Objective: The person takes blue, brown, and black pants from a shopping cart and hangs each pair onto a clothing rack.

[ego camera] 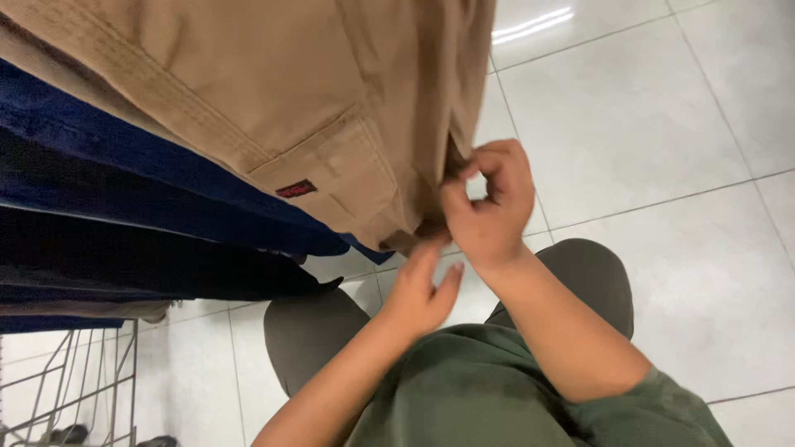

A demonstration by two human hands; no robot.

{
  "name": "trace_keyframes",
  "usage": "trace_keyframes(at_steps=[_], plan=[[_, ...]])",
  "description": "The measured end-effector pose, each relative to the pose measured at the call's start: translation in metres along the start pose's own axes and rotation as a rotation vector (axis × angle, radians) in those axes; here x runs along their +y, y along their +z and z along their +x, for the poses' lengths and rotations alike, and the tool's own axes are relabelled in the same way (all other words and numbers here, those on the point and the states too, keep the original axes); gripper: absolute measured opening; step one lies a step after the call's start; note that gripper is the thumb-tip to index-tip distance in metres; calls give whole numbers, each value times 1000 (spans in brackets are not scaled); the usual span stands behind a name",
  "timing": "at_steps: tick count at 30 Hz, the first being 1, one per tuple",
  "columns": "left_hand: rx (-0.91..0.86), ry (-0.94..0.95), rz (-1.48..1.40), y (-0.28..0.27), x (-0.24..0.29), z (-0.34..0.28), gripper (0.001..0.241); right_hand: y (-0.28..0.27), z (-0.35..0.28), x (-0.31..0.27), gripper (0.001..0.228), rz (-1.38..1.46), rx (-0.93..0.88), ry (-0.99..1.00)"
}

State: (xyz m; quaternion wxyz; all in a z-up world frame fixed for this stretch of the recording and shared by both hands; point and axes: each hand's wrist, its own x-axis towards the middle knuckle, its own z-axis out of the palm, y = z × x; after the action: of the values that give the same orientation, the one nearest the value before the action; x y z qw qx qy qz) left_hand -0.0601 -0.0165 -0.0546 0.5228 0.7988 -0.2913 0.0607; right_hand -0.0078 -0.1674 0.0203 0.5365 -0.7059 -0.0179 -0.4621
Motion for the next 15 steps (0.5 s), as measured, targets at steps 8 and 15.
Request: trace_keyframes(at_steps=[8, 15], plan=[[36, -308, 20, 19, 27, 29, 92, -46, -12, -32, 17, -142, -69, -16], [247, -477, -525, 45, -76, -16, 9, -72, -24, -21, 9, -26, -195, 70]])
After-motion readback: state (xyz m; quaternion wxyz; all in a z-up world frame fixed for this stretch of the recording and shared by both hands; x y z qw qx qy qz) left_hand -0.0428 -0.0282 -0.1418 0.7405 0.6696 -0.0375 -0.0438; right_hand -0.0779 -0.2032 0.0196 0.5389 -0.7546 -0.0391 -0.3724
